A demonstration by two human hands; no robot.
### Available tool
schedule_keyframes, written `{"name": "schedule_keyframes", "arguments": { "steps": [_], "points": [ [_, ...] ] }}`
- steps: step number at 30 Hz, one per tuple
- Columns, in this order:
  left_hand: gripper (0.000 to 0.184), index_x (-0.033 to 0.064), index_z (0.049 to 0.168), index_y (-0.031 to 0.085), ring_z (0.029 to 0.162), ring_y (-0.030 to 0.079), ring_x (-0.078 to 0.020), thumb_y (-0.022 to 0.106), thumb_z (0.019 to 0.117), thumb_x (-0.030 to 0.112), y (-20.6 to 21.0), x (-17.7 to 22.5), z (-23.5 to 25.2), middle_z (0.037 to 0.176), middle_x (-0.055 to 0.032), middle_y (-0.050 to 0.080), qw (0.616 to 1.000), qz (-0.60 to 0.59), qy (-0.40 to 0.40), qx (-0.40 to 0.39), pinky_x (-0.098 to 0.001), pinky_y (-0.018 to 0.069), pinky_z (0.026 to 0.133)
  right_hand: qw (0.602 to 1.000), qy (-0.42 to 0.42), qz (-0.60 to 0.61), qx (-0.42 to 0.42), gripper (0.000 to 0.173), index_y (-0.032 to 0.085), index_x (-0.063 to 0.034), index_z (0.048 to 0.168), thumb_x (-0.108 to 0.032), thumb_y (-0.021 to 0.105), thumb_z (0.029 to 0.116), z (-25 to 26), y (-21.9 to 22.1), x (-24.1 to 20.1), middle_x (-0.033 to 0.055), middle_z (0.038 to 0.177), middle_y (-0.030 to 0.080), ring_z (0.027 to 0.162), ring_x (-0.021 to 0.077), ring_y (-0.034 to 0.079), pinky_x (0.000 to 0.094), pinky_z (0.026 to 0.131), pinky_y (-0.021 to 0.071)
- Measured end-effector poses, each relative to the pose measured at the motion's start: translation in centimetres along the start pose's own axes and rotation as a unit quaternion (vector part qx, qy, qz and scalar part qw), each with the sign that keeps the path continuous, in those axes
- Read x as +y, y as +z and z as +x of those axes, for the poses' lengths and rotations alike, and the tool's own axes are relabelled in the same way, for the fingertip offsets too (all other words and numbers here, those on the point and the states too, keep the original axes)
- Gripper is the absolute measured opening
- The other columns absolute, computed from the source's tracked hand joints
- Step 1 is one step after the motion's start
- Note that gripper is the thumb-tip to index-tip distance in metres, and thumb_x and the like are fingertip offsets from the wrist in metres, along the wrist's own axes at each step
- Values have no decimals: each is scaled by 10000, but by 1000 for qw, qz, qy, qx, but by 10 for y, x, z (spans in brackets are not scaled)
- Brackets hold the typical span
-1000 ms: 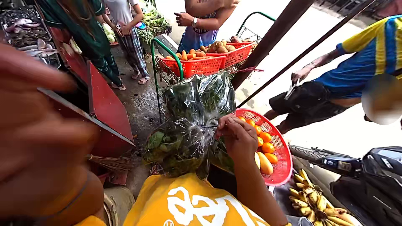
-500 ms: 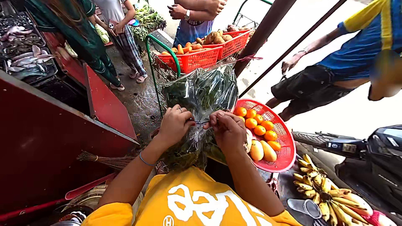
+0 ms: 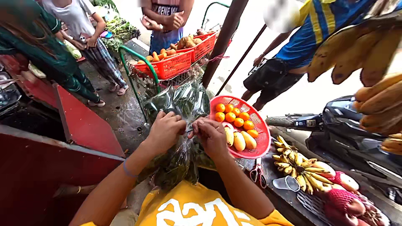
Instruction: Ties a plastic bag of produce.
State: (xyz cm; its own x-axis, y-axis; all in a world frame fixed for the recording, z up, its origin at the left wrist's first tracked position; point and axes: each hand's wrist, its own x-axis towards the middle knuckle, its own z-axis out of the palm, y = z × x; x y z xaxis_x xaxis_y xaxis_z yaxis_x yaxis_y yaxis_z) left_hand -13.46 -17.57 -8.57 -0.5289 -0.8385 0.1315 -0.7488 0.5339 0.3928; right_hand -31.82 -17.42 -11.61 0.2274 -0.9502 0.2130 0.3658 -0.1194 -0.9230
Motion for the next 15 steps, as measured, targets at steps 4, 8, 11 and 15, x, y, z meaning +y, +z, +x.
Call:
{"name": "schedule_keyframes", "arguments": {
  "steps": [4,8,11,15],
  "points": [
    [64,28,909,737,899,678,-363,696,894,75,2,4,5,888,-148,706,995,-76,22,64,-615,457,857,999,-21,-22,16,391,646,-129,695,-65,394,988,-4,-5,-11,-90,723,642,647,14,607,221,654,549],
    [145,-15,980,698,874,689,-265,607,962,96,2,15,11,925,-130,709,975,-170,5,143,-479,537,829,999,-26,-35,25,394,645,-127,689,-63,391,984,-10,-12,-16,-98,727,633,656,-4,594,197,652,528],
    [139,-3,1029,593,794,694,-39,505,1025,105,-3,17,19,884,-3,700,940,-317,-5,128,-235,589,764,999,-25,-34,29,385,638,-126,692,-54,395,980,-15,-12,-16,-95,721,628,653,2,600,207,662,543],
    [76,64,1007,529,636,637,-16,461,1035,86,-24,17,34,781,92,599,894,-443,-24,69,-242,606,657,999,-8,-47,20,377,636,-120,700,-48,398,984,-19,-8,-14,-95,734,628,662,-3,601,201,671,544]
  ]
}}
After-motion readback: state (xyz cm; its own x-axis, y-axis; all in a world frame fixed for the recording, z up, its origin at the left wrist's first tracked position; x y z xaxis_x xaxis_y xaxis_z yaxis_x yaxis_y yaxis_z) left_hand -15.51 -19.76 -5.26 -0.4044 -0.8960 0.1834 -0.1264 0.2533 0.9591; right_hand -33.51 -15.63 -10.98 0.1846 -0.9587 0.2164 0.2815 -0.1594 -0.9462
